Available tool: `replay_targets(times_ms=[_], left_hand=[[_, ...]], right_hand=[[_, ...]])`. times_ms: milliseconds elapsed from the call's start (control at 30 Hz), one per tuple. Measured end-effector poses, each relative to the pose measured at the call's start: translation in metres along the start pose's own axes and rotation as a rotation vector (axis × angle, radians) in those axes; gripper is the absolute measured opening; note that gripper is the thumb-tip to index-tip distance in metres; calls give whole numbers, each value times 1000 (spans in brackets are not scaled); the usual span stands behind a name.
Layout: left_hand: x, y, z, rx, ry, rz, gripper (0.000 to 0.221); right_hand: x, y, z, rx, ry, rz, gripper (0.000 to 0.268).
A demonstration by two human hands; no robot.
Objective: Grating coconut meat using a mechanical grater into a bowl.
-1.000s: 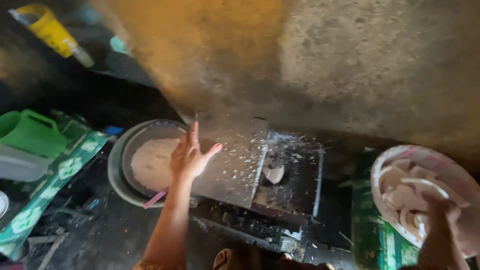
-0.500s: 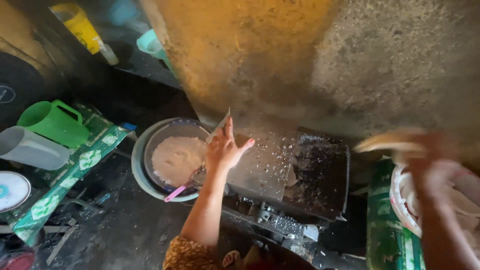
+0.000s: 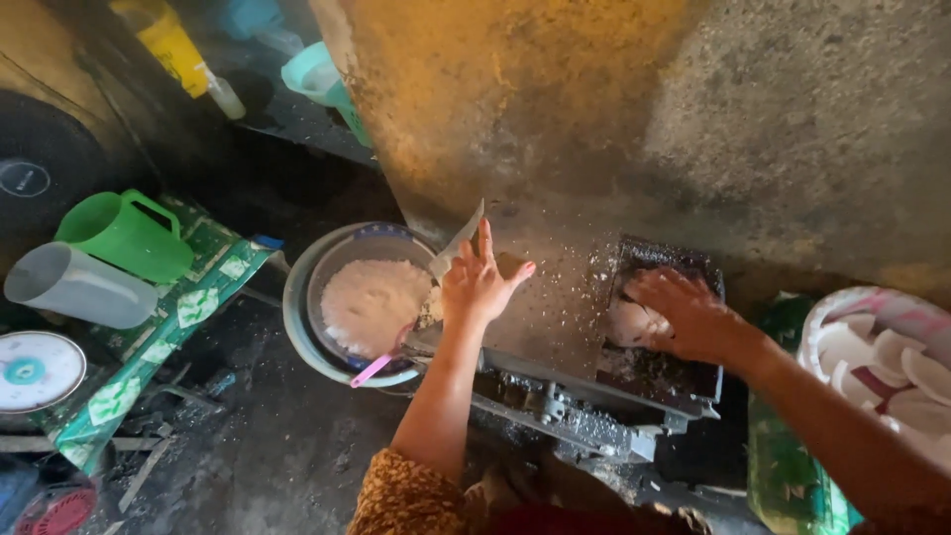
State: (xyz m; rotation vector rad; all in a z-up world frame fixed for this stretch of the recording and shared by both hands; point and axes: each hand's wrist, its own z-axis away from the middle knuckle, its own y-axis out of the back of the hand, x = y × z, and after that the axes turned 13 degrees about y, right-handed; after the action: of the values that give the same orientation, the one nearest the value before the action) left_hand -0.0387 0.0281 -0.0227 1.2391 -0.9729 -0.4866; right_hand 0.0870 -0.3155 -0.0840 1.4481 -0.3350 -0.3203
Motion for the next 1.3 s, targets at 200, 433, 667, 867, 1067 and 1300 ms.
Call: replay_targets(times_ms=[200, 433, 667, 867, 1067, 1300], left_hand=[[4, 3, -2, -52, 13, -27, 105], [7, 11, 5, -97, 51, 33, 101], [30, 42, 15, -133, 69, 33, 100], [23, 11, 4, -126, 99, -62, 100], [24, 4, -7, -140, 91, -119, 97], [26, 7, -6, -142, 84, -124, 96]], right_hand=[[-5, -24, -8, 346, 173, 248, 81], [-18, -36, -19, 323, 5, 281, 73], [-28, 25, 29, 198, 21, 126, 85], [-46, -19, -5, 297, -41, 285, 80], [-46, -10, -24, -52, -145, -50, 85], [-63, -18, -33, 41, -222, 95, 70]])
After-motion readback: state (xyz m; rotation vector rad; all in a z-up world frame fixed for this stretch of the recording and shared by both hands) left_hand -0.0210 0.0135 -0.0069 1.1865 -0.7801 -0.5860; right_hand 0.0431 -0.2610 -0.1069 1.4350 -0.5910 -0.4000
